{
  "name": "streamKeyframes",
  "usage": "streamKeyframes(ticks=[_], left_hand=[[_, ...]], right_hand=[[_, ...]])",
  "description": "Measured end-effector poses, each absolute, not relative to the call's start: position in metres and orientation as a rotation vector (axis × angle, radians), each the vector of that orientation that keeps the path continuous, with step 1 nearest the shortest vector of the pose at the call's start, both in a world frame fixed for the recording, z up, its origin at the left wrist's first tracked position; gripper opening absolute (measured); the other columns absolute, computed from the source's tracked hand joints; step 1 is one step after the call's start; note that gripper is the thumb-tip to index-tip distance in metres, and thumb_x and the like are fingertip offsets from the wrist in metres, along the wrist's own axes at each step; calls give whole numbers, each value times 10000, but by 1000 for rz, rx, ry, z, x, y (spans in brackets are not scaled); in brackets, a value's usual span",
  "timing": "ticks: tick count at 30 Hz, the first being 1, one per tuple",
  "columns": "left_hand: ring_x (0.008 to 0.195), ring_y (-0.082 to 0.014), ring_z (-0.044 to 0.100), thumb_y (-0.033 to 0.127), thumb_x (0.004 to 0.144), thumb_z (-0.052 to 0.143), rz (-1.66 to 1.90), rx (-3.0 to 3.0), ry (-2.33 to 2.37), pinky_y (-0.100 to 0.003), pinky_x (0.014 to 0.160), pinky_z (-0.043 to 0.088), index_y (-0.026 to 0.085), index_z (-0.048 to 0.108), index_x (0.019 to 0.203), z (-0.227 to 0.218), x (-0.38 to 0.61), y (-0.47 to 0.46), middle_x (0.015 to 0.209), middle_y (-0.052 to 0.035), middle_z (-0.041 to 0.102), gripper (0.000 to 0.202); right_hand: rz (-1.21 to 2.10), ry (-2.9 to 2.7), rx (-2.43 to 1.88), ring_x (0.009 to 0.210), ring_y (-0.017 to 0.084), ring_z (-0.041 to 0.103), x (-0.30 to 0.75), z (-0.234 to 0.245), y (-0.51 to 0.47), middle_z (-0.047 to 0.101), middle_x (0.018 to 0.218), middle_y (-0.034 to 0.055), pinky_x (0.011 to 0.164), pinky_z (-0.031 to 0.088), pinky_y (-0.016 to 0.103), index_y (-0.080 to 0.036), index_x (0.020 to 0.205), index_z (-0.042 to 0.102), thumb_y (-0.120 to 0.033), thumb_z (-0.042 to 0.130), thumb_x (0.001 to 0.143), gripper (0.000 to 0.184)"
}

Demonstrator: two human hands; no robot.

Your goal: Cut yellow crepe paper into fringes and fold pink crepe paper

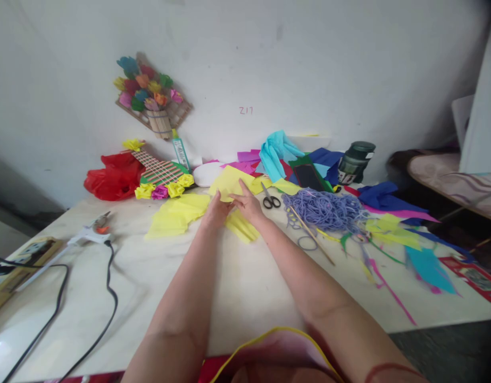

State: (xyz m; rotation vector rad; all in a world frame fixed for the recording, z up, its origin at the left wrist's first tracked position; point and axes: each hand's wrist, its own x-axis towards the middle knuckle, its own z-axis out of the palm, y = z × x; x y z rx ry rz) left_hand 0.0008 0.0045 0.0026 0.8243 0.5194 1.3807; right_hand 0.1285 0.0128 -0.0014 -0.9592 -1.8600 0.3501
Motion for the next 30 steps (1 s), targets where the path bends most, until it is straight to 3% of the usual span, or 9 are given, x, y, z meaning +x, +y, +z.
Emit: streamKeyframes(ticks=[4, 7, 11, 15, 20, 24, 30], left_hand=[[891, -152, 606, 233, 715, 614, 1555, 755, 627, -261, 751, 498, 169, 588, 891, 2, 5, 3, 911, -34, 660, 190], [942, -172, 596, 244, 747, 580, 1618, 743, 732, -302, 782, 504, 168, 577, 914, 1, 4, 4, 922, -45, 661, 184], [1011, -214, 571, 292, 755, 573, 1589, 851, 832, -348, 817, 502, 161, 567, 992, 0, 1, 5, 1011, -82, 645, 271], [1027, -235, 565, 320, 712, 620, 1486, 935, 816, -371, 859, 486, 167, 587, 954, -4, -1, 4, 1018, -93, 642, 288], [1033, -241, 561, 280, 678, 655, 1400, 934, 733, -377, 889, 467, 154, 601, 929, -8, -2, 3, 1021, -100, 643, 286], [1029, -237, 563, 262, 669, 662, 1348, 943, 707, -375, 893, 461, 145, 599, 974, -7, -3, 0, 1031, -104, 641, 333], [1018, -232, 571, 282, 687, 646, 1299, 1004, 739, -369, 882, 464, 157, 601, 995, -6, -5, -2, 992, -102, 656, 335]], right_hand=[[295, -1947, -968, 1277, 171, 302, 123, -7, 9, 303, 1403, -54, 1029, 288, 296, -265, 1004, 653, -130, 478, 730, 352], [407, -1909, -922, 1272, 179, 311, 122, -2, 5, 290, 1413, -5, 1041, 266, 292, -239, 1097, 603, -164, 485, 743, 381], [661, -1570, -838, 1278, 158, 292, 126, 7, 6, 376, 1362, 32, 1062, 219, 310, -225, 1152, 548, -316, 476, 785, 385], [848, -1160, -880, 1206, 154, 392, 138, 11, 17, 439, 1306, 68, 1017, 295, 311, -182, 1144, 540, -322, 534, 725, 442], [1038, -913, -971, 884, 152, 592, 153, 11, 25, 600, 1073, 69, 742, 483, 268, -177, 1139, 534, -185, 603, 616, 528], [1173, -859, -982, 632, 117, 587, 162, 11, 27, 641, 809, 24, 533, 469, 225, -151, 1034, 583, -153, 620, 587, 448], [1255, -867, -914, 601, 111, 582, 175, 10, 33, 644, 732, -9, 518, 457, 219, -162, 955, 597, -155, 645, 569, 389]])
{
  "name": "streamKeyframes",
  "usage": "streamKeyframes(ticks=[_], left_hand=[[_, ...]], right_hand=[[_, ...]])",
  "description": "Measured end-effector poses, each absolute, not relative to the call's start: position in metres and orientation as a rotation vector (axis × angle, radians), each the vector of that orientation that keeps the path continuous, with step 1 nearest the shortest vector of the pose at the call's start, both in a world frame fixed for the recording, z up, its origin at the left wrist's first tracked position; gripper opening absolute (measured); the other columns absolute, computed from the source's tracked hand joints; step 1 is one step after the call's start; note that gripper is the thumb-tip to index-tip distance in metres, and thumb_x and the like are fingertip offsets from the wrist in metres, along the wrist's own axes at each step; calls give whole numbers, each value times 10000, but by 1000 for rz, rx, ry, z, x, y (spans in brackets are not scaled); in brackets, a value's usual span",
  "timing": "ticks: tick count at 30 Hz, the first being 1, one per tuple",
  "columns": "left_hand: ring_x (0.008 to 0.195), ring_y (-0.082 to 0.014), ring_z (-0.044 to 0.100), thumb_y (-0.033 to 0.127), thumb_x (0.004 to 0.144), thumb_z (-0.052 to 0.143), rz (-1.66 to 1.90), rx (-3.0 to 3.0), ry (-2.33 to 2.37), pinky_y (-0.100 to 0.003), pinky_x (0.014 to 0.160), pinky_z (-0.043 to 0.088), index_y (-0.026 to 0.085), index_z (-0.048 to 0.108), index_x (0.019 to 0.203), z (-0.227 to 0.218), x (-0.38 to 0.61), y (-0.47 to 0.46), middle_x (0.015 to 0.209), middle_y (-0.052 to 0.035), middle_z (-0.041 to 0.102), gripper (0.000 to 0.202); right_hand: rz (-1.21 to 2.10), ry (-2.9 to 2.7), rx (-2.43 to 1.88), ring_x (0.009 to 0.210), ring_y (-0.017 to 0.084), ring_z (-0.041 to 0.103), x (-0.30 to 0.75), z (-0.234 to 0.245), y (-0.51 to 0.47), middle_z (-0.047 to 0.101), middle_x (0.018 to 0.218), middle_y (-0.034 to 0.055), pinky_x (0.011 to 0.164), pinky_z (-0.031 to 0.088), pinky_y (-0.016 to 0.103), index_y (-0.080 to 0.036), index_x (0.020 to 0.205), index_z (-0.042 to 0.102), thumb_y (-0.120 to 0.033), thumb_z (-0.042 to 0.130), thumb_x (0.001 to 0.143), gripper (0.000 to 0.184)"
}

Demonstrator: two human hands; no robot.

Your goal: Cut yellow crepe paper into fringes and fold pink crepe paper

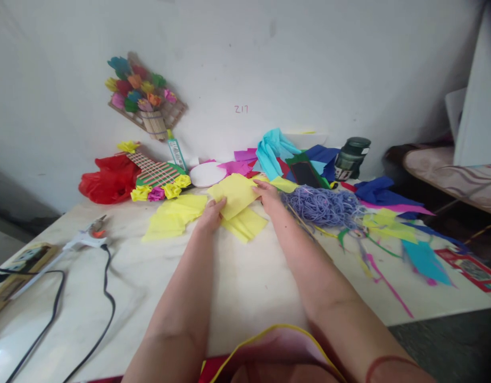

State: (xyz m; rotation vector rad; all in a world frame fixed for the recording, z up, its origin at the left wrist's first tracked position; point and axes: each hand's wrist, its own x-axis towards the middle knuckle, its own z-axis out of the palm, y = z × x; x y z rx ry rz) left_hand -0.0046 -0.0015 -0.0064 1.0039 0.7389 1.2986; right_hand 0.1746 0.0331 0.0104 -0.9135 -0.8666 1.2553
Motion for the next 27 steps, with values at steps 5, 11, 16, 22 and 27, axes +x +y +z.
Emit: streamKeyframes(ticks=[5, 11, 16, 22, 27], left_hand=[[1005, -238, 579, 273, 677, 658, 1274, 1010, 740, -377, 888, 459, 153, 609, 981, -7, -5, -1, 942, -104, 668, 331], [984, -238, 589, 248, 660, 674, 1189, 1012, 727, -381, 898, 454, 132, 611, 980, -7, -7, -3, 919, -119, 670, 346], [971, -244, 595, 255, 655, 677, 1168, 1031, 702, -383, 885, 464, 130, 620, 974, -8, -8, -3, 913, -120, 671, 347], [944, -241, 605, 273, 629, 695, 1222, 1026, 757, -376, 856, 480, 118, 622, 943, -8, -9, -2, 918, -125, 670, 358], [872, -233, 629, 304, 602, 704, 1369, 1001, 853, -368, 805, 500, 115, 623, 871, -11, -10, 4, 851, -114, 679, 339]], right_hand=[[1435, -860, -769, 761, 157, 628, 180, 15, 27, 675, 842, 34, 668, 498, 287, -170, 977, 583, -194, 638, 609, 373], [1623, -1022, -796, 798, 178, 633, 189, 21, 14, 672, 908, 45, 677, 512, 318, -200, 1039, 568, -151, 609, 613, 430], [1667, -1008, -806, 747, 162, 634, 194, 19, 16, 673, 873, 28, 656, 513, 306, -202, 1051, 570, -105, 593, 601, 460], [1466, -913, -861, 632, 116, 608, 192, 18, 22, 657, 852, 18, 556, 490, 240, -193, 1148, 517, -83, 614, 584, 582], [1242, -977, -1021, 429, 62, 476, 190, 12, 29, 635, 748, -13, 338, 312, 161, -206, 1157, 526, -161, 652, 570, 602]])
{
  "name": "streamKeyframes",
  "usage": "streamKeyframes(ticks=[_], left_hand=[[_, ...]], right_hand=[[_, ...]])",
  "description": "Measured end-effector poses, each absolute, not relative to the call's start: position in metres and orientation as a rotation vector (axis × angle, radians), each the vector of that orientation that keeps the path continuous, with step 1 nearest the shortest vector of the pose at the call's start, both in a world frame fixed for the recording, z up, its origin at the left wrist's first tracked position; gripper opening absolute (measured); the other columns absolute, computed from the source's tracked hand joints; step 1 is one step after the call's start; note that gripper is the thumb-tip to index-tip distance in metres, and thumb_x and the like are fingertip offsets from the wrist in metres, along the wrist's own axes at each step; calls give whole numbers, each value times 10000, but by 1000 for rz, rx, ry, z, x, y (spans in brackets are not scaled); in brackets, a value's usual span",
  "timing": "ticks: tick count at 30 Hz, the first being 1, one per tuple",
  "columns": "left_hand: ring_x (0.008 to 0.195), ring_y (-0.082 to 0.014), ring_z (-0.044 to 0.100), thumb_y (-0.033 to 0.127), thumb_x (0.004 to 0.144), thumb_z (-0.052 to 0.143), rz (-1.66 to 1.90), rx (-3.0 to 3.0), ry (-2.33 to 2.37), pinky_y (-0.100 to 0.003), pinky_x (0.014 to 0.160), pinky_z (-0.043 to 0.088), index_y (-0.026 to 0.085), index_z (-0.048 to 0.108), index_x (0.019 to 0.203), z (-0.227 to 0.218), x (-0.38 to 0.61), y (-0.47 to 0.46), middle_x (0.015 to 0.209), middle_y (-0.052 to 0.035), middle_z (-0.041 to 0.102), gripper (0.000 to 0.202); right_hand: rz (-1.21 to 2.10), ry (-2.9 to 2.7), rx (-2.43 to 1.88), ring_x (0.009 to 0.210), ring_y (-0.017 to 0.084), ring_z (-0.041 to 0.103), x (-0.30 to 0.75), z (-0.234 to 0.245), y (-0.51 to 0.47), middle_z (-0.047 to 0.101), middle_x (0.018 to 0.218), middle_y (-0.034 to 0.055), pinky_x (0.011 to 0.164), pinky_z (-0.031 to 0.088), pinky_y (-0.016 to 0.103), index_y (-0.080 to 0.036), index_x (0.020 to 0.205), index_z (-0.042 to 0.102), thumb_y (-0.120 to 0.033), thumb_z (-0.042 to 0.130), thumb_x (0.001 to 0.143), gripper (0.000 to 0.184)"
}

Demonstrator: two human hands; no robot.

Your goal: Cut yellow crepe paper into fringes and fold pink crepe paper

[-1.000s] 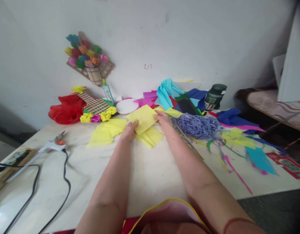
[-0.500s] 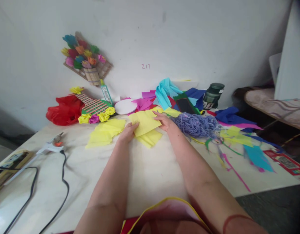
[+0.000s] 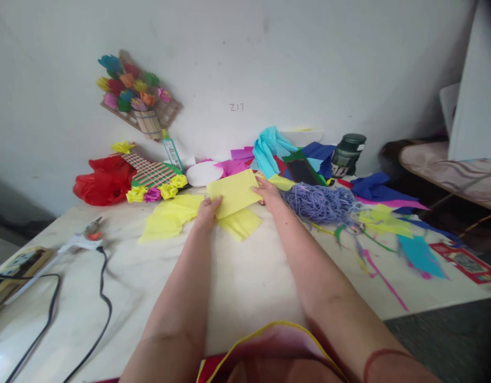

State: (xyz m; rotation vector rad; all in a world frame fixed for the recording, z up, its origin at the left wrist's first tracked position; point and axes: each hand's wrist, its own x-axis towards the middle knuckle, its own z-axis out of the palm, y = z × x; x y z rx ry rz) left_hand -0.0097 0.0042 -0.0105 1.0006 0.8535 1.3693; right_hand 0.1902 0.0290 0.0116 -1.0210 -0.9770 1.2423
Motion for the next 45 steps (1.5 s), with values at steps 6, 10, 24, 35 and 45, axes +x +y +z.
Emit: streamKeyframes(ticks=[6, 10, 24, 35, 45], left_hand=[[686, -192, 642, 332, 640, 650, 1492, 1074, 1076, -299, 620, 516, 131, 623, 800, -11, -10, 11, 704, -64, 673, 259], [583, -173, 614, 365, 662, 616, 1534, 1140, 1278, -257, 508, 475, 141, 626, 794, -14, -12, 17, 614, -38, 646, 260], [619, -174, 580, 458, 673, 554, 1539, 1269, 1442, -239, 532, 428, 131, 621, 713, -20, -16, 23, 622, -45, 629, 336], [619, -168, 567, 347, 674, 563, 1545, 1107, 1526, -223, 533, 408, 143, 608, 653, -18, -16, 20, 516, -12, 561, 209], [687, -190, 593, 353, 663, 583, 1626, 989, 1407, -251, 614, 439, 137, 619, 663, -23, -21, 26, 565, -37, 596, 218]], right_hand=[[1023, -971, -1184, 363, 54, 349, 184, 4, 32, 539, 518, -48, 314, 239, 177, -154, 709, 621, -272, 650, 571, 184], [907, -978, -1146, 431, 66, 402, 178, 7, 31, 493, 477, -65, 413, 331, 183, -159, 614, 587, -294, 633, 579, 147], [779, -1031, -1331, 509, 86, 475, 176, 5, 32, 555, 568, -32, 469, 373, 187, -117, 785, 641, -312, 585, 647, 246], [908, -1332, -1735, 343, 92, 477, 186, 14, 27, 582, 504, 24, 373, 357, 204, -121, 770, 609, -284, 477, 751, 210], [308, -2264, -2083, 939, 283, 588, 169, 43, 5, 634, 1017, 171, 711, 436, 333, -127, 920, 657, -478, 614, 618, 465]])
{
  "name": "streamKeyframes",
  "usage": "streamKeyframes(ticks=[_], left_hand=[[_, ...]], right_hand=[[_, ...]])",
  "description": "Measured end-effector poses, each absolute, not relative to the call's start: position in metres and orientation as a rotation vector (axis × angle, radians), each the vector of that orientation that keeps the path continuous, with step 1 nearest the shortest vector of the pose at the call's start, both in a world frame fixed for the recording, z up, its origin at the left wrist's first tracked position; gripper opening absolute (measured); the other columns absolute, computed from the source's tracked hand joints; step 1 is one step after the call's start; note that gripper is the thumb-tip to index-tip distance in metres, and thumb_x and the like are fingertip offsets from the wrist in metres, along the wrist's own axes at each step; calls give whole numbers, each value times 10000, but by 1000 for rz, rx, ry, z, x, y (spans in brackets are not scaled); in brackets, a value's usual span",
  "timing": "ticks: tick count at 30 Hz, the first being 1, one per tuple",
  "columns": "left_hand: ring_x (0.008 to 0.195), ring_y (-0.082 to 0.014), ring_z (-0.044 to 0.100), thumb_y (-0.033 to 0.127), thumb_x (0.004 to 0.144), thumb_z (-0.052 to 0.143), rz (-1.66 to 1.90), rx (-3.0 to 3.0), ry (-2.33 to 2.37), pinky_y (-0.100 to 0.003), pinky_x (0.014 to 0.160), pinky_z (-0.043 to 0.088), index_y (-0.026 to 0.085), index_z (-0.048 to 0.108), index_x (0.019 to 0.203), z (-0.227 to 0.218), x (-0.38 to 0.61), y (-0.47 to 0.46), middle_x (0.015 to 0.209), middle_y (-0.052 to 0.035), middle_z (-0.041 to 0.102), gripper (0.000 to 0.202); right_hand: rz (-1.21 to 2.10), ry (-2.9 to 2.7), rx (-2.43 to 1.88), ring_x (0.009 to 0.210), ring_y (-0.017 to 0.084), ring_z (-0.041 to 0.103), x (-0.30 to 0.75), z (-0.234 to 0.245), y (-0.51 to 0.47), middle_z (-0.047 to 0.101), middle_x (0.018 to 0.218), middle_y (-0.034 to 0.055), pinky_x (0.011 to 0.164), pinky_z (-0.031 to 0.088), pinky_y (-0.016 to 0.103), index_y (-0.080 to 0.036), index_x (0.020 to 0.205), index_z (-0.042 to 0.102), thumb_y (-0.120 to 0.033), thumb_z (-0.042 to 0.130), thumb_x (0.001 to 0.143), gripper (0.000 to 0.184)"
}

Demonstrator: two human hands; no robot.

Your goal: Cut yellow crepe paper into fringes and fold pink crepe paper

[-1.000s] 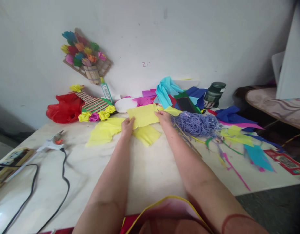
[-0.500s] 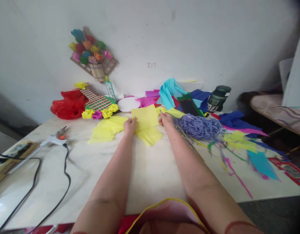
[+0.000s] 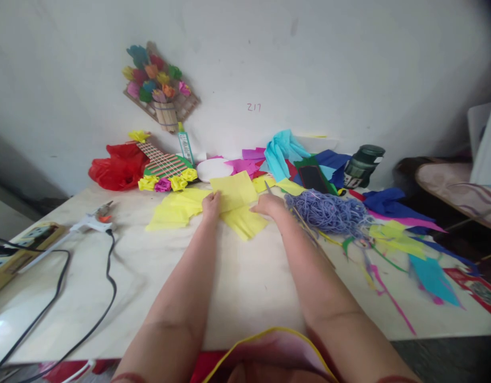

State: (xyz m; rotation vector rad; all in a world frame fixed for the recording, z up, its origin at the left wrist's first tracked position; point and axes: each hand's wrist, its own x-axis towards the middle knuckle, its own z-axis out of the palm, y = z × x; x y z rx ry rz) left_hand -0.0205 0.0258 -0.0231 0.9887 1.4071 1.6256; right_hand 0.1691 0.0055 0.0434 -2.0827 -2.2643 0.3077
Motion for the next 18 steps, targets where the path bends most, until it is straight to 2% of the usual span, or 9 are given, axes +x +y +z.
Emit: streamKeyframes(ticks=[2, 5, 8, 12, 14, 18], left_hand=[[694, -193, 596, 359, 659, 586, 1631, 990, 1386, -256, 620, 442, 138, 623, 675, -23, -20, 25, 574, -40, 602, 225], [703, -196, 600, 365, 654, 591, 1634, 979, 1366, -263, 630, 446, 137, 629, 699, -22, -19, 24, 585, -44, 610, 236], [710, -198, 606, 370, 651, 595, 1644, 953, 1338, -270, 642, 449, 135, 628, 712, -21, -19, 23, 594, -46, 615, 244], [722, -200, 614, 383, 636, 613, 1664, 932, 1275, -281, 663, 457, 131, 621, 726, -24, -19, 25, 612, -45, 620, 267], [726, -195, 618, 383, 635, 617, 1680, 920, 1223, -289, 680, 462, 130, 617, 745, -25, -19, 26, 631, -44, 627, 276], [737, -183, 626, 325, 636, 631, 1674, 851, 1062, -306, 728, 473, 123, 606, 770, -23, -14, 23, 687, -54, 650, 245]], right_hand=[[266, -2304, -2115, 974, 291, 573, 161, 42, 4, 611, 1063, 188, 724, 431, 338, -117, 985, 639, -445, 643, 608, 500], [361, -2310, -2110, 947, 279, 584, 157, 39, 5, 638, 987, 176, 703, 429, 316, -129, 934, 652, -412, 662, 613, 428], [521, -2270, -2048, 815, 248, 611, 162, 36, 7, 663, 775, 132, 629, 421, 285, -142, 772, 661, -360, 678, 616, 268], [847, -2218, -1890, 542, 174, 554, 175, 35, 7, 556, 498, 38, 511, 382, 263, -155, 595, 589, -262, 678, 607, 139], [1078, -2143, -1721, 483, 130, 505, 183, 37, 6, 526, 489, -2, 483, 378, 245, -160, 588, 553, -210, 669, 589, 126], [1477, -1991, -1383, 515, 110, 509, 200, 43, 5, 538, 555, -14, 463, 381, 213, -156, 612, 523, -189, 618, 571, 109]])
